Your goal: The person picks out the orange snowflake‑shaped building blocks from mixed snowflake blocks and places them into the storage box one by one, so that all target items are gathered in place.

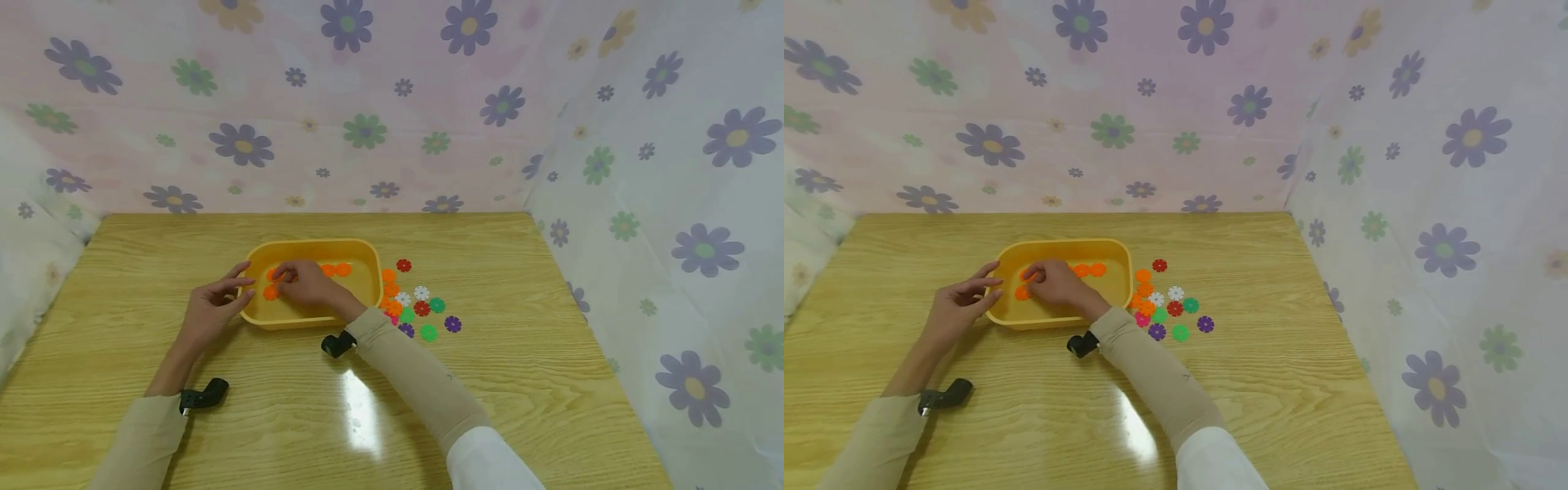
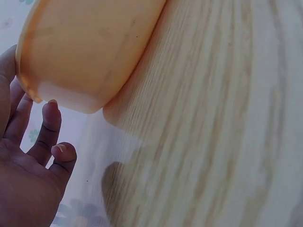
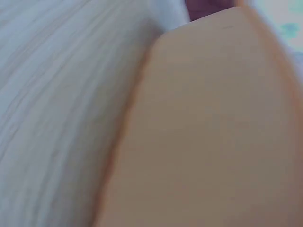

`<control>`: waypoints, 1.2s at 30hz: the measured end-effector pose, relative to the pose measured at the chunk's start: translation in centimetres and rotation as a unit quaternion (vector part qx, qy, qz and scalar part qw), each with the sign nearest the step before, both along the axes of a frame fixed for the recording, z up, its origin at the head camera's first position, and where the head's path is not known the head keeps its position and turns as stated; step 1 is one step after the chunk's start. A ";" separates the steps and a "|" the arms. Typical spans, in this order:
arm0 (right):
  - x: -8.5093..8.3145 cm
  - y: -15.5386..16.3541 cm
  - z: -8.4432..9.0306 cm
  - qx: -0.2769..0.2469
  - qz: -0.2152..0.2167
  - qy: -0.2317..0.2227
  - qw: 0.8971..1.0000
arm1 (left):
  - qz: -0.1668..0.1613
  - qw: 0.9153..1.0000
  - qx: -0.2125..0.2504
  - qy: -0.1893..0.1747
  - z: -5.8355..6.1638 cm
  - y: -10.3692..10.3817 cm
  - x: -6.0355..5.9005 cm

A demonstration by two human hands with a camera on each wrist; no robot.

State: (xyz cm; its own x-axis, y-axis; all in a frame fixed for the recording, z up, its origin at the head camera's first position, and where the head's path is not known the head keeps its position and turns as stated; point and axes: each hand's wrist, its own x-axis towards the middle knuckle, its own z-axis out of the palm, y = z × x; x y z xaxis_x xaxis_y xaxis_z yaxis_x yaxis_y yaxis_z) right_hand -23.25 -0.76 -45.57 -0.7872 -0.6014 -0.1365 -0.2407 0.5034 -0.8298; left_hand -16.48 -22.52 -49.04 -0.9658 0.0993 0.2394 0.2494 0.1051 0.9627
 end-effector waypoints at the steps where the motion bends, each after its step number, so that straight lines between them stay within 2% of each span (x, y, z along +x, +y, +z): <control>1: 0.0 0.1 0.3 -0.013 0.000 0.000 1.000 | -0.002 1.000 0.002 0.000 0.0 0.0 0.0; 4: 0.0 0.9 2.1 -0.050 0.000 -0.005 0.999 | -0.008 1.000 0.008 0.001 0.1 -0.1 0.0; 7: -0.2 2.1 4.4 -0.097 0.001 0.008 0.995 | -0.010 1.000 0.011 0.003 0.1 -0.1 0.0; 12: -0.4 5.2 8.0 -0.162 -0.015 0.066 0.984 | -0.012 1.000 0.023 0.004 0.1 -0.1 0.1; 17: -0.4 8.8 9.3 -0.186 -0.057 0.099 0.976 | -0.011 0.999 0.029 0.006 0.2 0.0 0.2; 22: -0.8 12.2 8.1 -0.170 -0.115 0.131 0.970 | -0.010 0.999 0.031 0.007 0.1 0.0 0.1; 24: -1.0 13.5 6.9 -0.145 -0.137 0.138 0.970 | -0.007 0.999 0.030 0.008 0.1 0.1 0.1; 27: -1.3 15.3 4.5 -0.079 -0.162 0.136 0.974 | -0.002 0.999 0.031 0.011 0.0 0.1 0.1; 31: -1.2 17.4 1.6 0.009 -0.170 0.093 0.981 | -0.002 0.999 0.037 0.011 -0.1 0.1 0.1; 36: -0.4 18.7 0.0 0.055 -0.157 0.024 0.986 | -0.004 0.999 0.046 0.008 -0.1 0.1 0.1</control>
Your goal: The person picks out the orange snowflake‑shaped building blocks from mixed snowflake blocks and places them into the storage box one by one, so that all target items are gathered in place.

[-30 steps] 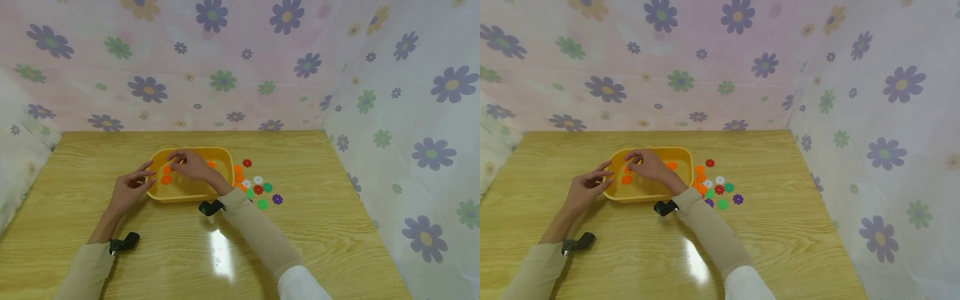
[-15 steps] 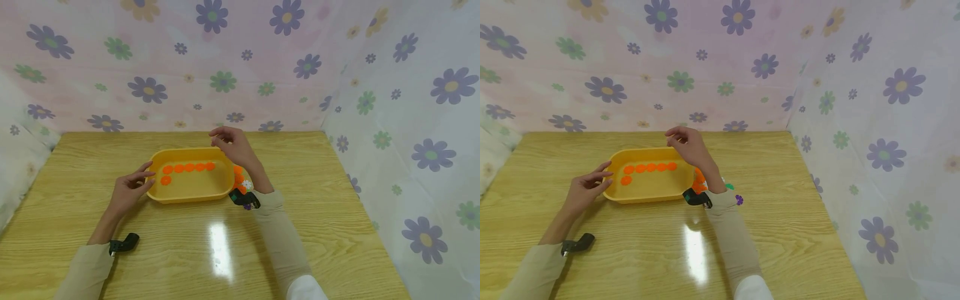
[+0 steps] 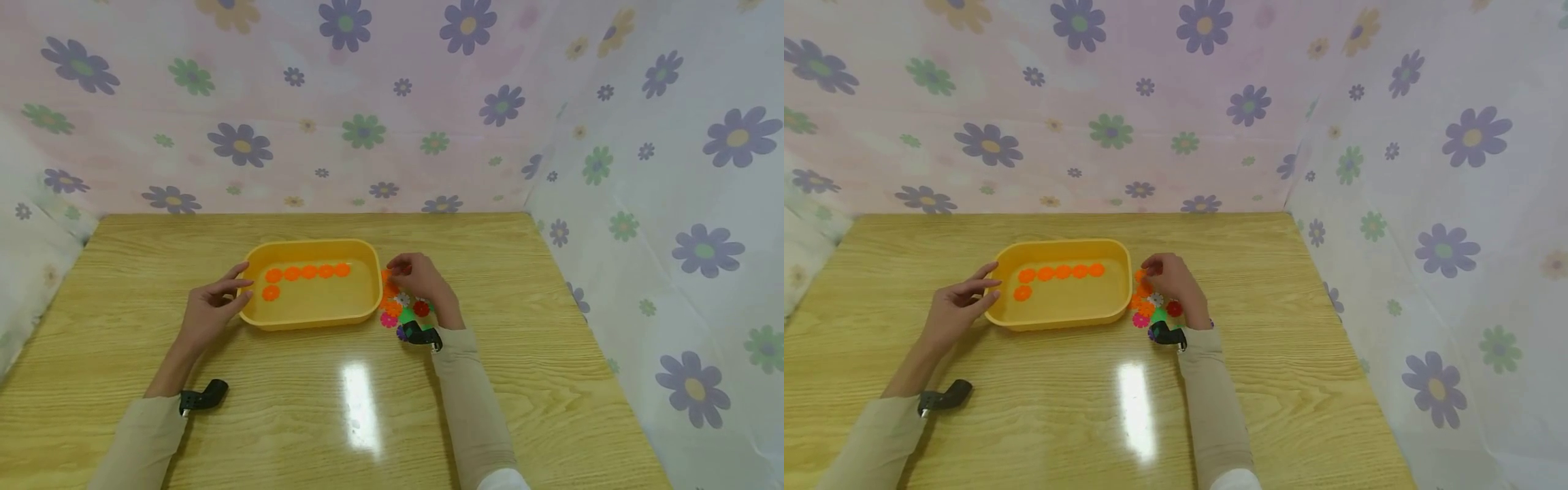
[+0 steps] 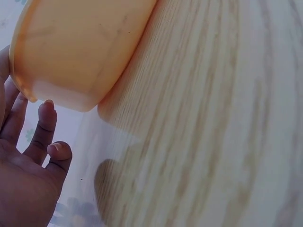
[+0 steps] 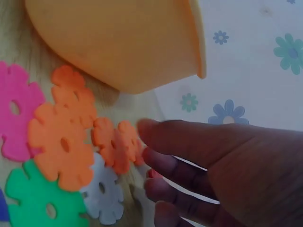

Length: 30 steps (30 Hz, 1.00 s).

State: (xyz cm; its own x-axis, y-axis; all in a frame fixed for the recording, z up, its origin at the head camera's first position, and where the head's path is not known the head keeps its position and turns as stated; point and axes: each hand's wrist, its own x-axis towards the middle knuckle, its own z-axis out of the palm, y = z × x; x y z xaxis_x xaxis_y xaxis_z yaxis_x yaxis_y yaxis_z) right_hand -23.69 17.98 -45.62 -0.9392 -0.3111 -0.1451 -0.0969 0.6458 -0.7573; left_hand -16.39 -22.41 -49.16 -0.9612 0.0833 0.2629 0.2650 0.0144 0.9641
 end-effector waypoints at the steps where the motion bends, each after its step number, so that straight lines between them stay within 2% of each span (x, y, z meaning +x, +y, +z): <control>1: 0.1 0.1 -0.1 0.002 0.005 -0.005 1.000 | 0.000 1.000 0.000 0.000 0.0 0.0 0.0; 12: 0.6 0.8 -0.3 0.005 0.035 -0.017 0.999 | -0.003 1.000 -0.003 -0.002 -0.1 -0.1 -0.2; 23: 0.1 1.3 -1.3 -0.022 0.038 -0.024 0.999 | -0.004 1.000 0.005 -0.005 -0.2 -0.1 -0.2; 30: -0.3 1.7 -1.6 -0.028 0.057 -0.034 0.997 | -0.002 1.000 -0.004 -0.004 -0.2 -0.1 -0.1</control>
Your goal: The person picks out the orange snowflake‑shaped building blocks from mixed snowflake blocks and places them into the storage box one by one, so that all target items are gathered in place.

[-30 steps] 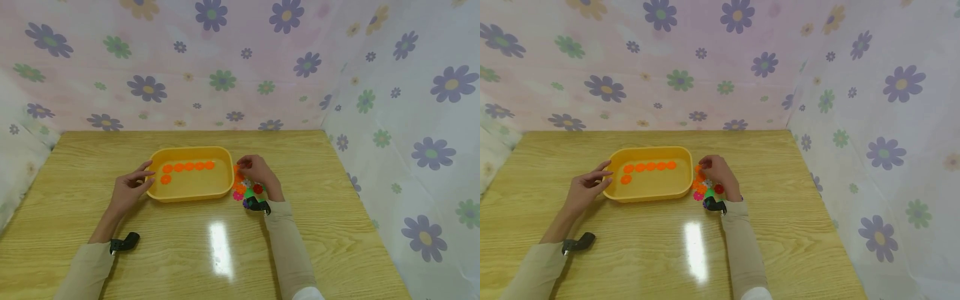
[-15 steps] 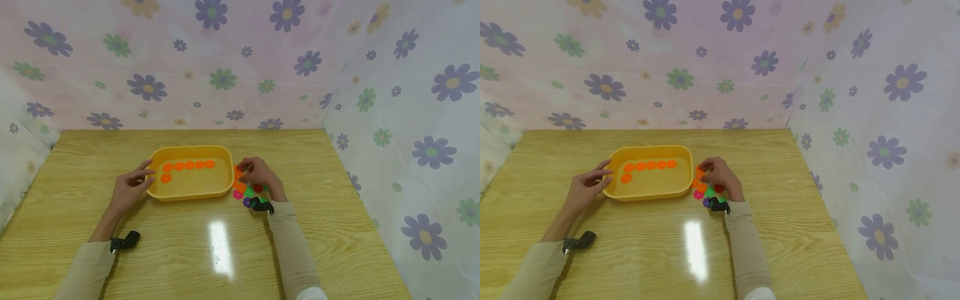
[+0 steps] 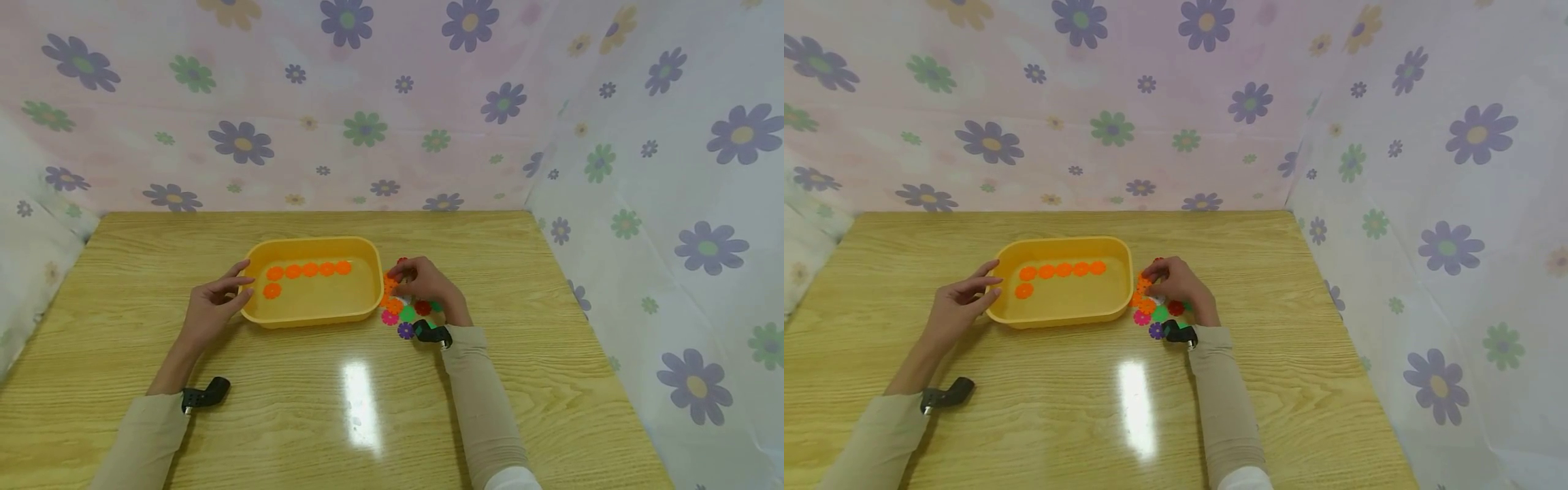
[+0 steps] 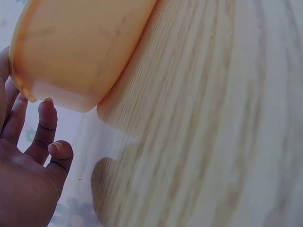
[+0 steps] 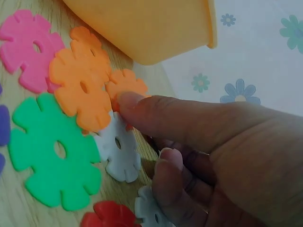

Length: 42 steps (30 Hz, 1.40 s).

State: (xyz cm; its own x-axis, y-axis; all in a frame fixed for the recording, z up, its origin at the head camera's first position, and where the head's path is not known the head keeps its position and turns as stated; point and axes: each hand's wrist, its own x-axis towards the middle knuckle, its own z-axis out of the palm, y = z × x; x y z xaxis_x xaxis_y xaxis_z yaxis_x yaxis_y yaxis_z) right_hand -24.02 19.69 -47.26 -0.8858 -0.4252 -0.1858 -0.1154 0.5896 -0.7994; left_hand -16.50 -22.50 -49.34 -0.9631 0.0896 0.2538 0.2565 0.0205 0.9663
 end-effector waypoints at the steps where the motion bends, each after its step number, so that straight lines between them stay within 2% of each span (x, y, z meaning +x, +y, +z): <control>1: 0.0 0.1 0.0 0.000 0.002 -0.003 1.000 | 0.000 1.000 -0.001 0.000 0.0 0.0 0.0; 8: -0.3 0.8 -0.1 -0.031 0.026 -0.024 0.999 | 0.000 1.000 0.003 0.001 0.1 0.1 0.1; 14: -0.4 1.2 -0.3 -0.046 0.041 -0.024 0.998 | 0.001 1.000 0.001 0.001 0.0 0.1 0.1; 20: -0.3 1.3 -0.4 -0.059 0.031 -0.019 0.998 | 0.003 1.000 -0.003 0.002 -0.1 0.1 0.1; 28: -0.1 1.0 -0.7 -0.133 0.022 -0.027 0.990 | 0.006 1.000 -0.009 0.004 -0.1 0.1 0.2; 33: 0.0 0.9 -0.8 -0.131 0.010 -0.011 0.991 | 0.005 1.000 -0.005 0.003 0.0 0.2 0.1; 40: -0.1 0.9 -0.8 -0.097 0.003 0.017 0.995 | 0.006 1.000 -0.003 0.005 0.0 0.2 0.1; 42: 0.1 0.7 -0.2 -0.096 -0.001 0.027 0.995 | 0.008 1.000 -0.004 0.006 0.0 0.2 0.1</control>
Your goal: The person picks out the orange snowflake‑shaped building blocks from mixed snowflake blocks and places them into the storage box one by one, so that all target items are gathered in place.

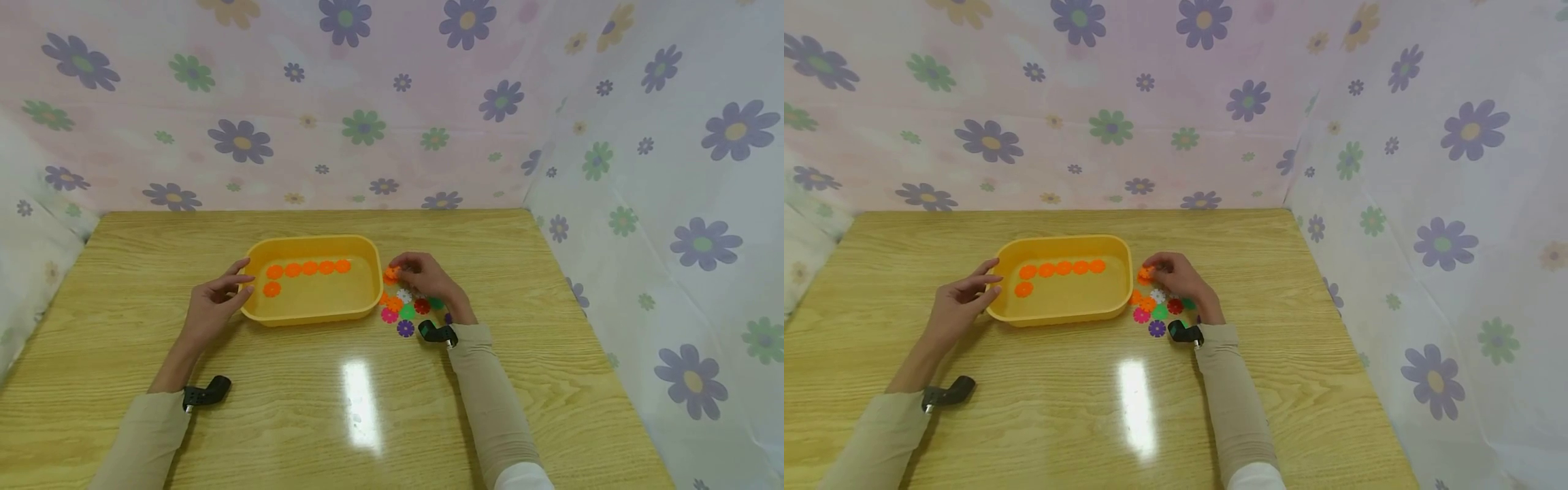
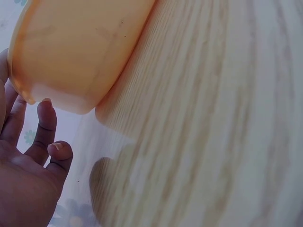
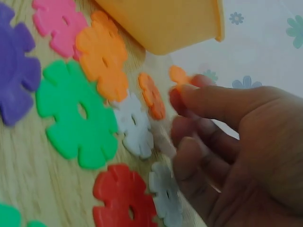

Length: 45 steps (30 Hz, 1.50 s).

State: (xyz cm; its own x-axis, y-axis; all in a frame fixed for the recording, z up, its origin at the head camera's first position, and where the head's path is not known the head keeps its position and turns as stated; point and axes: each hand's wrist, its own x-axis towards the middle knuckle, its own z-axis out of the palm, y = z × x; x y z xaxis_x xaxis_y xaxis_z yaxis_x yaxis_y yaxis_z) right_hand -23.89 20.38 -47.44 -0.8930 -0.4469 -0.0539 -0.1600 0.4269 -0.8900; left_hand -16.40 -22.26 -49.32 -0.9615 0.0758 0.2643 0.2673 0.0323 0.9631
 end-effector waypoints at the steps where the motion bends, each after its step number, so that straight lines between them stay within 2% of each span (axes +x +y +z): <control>1: 0.0 -0.1 0.1 -0.001 -0.005 0.010 1.000 | 0.001 1.000 0.000 0.000 0.0 0.0 0.0; 9: -0.1 -0.9 0.2 -0.049 -0.067 0.088 0.993 | 0.009 1.000 -0.020 0.003 -0.1 0.0 -0.1; 13: 0.0 -1.4 0.3 -0.101 -0.093 0.148 0.979 | 0.008 1.000 -0.025 0.003 -0.1 0.0 -0.1; 16: 0.2 -1.7 0.5 -0.149 -0.107 0.173 0.968 | 0.008 1.000 -0.026 0.001 -0.1 0.0 0.0; 21: 1.7 -3.0 3.1 -0.200 -0.111 0.182 0.956 | 0.009 0.999 -0.032 -0.002 0.0 0.0 0.0; 23: 2.4 -3.6 4.1 -0.204 -0.110 0.187 0.955 | 0.009 0.999 -0.034 -0.002 0.0 0.0 0.0; 28: 3.3 -4.8 5.1 -0.209 -0.103 0.188 0.954 | 0.004 1.000 -0.017 -0.007 0.0 0.0 0.0; 32: 3.4 -5.6 4.8 -0.221 -0.089 0.187 0.953 | -0.001 1.000 -0.007 -0.011 0.1 0.0 0.0; 38: 2.8 -6.9 2.8 -0.271 -0.070 0.172 0.944 | -0.005 1.000 -0.005 -0.014 0.2 0.0 0.0; 45: 3.6 -8.8 2.3 -0.292 -0.058 0.183 0.937 | -0.003 1.000 -0.007 -0.014 0.2 0.0 0.0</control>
